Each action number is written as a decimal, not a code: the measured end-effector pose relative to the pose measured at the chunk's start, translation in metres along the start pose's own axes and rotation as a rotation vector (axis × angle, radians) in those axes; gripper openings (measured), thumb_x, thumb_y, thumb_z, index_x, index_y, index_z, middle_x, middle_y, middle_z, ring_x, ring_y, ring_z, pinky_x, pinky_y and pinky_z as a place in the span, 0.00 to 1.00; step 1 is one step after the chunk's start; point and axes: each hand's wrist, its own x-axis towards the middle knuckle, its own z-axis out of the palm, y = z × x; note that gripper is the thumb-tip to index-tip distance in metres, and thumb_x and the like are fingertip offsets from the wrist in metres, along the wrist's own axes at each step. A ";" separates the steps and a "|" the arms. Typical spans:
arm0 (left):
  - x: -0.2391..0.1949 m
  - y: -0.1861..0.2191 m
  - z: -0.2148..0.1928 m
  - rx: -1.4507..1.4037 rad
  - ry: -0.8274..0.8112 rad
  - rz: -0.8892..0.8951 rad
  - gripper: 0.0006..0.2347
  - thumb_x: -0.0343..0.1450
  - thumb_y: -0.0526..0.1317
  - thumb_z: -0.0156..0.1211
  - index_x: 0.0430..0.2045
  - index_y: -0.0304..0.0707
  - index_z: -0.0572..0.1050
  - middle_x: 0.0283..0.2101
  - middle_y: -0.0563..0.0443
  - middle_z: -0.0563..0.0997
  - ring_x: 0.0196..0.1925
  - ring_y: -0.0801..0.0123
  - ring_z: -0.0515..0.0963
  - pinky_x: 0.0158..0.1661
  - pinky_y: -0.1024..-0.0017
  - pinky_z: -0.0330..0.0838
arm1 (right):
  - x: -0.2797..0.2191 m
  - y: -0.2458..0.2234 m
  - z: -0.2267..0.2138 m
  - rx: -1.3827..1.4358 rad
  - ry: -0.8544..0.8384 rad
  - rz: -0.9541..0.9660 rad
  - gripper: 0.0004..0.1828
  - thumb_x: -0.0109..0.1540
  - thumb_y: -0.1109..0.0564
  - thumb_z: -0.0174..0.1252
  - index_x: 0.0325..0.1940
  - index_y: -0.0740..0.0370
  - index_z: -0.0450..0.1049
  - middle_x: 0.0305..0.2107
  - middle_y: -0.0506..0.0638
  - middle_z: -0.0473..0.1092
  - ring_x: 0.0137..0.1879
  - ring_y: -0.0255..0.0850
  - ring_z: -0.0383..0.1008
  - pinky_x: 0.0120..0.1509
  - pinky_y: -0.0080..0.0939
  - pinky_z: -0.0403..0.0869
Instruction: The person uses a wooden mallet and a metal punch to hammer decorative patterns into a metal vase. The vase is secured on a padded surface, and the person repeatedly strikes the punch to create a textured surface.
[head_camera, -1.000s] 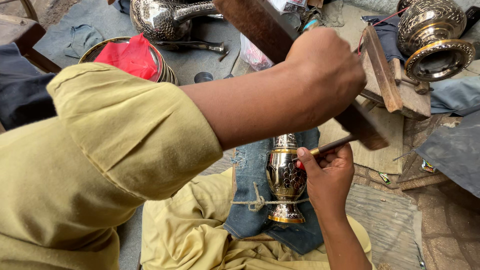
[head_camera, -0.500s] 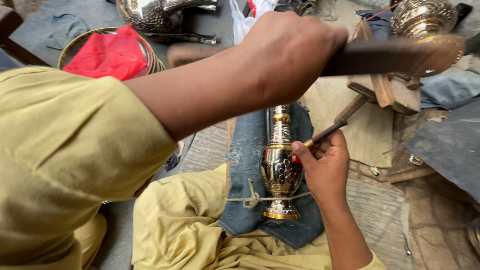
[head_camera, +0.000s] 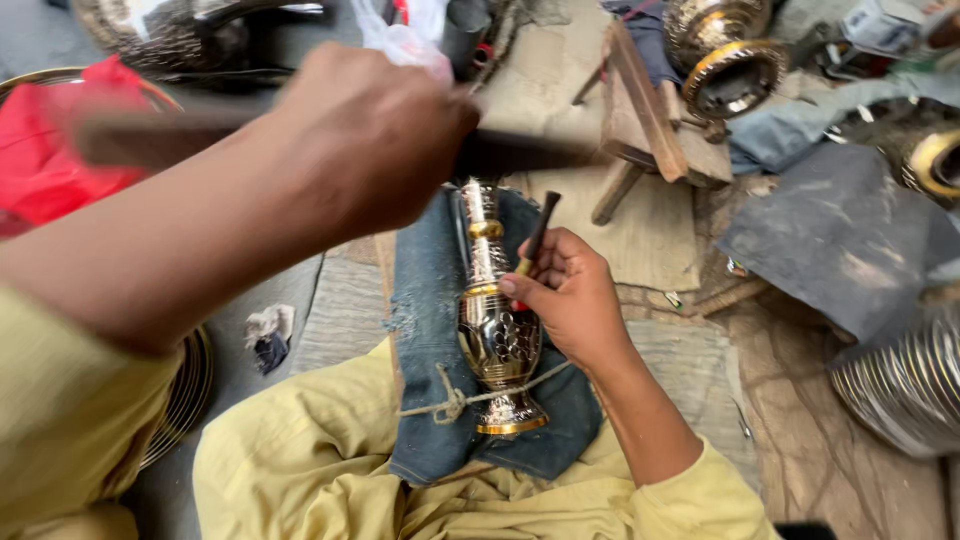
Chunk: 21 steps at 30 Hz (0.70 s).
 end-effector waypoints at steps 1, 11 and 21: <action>-0.004 -0.004 0.000 0.095 -0.085 -0.005 0.10 0.72 0.36 0.55 0.44 0.50 0.79 0.38 0.41 0.83 0.37 0.48 0.85 0.35 0.52 0.79 | 0.000 0.000 0.000 -0.004 -0.004 -0.001 0.17 0.57 0.70 0.67 0.46 0.65 0.70 0.30 0.47 0.73 0.34 0.32 0.74 0.39 0.32 0.76; -0.034 -0.013 0.009 -0.002 -0.151 -0.086 0.16 0.68 0.27 0.58 0.47 0.49 0.79 0.29 0.41 0.83 0.27 0.53 0.84 0.30 0.58 0.76 | 0.007 0.001 -0.010 -0.046 -0.212 -0.018 0.16 0.61 0.69 0.68 0.51 0.67 0.73 0.34 0.45 0.71 0.38 0.28 0.70 0.43 0.29 0.74; -0.069 -0.046 0.054 -0.249 0.338 -0.028 0.14 0.66 0.31 0.62 0.46 0.37 0.77 0.36 0.36 0.82 0.37 0.41 0.81 0.33 0.50 0.74 | 0.021 -0.020 -0.020 -0.186 -0.306 0.038 0.18 0.60 0.69 0.65 0.55 0.69 0.75 0.34 0.48 0.76 0.39 0.30 0.76 0.45 0.30 0.78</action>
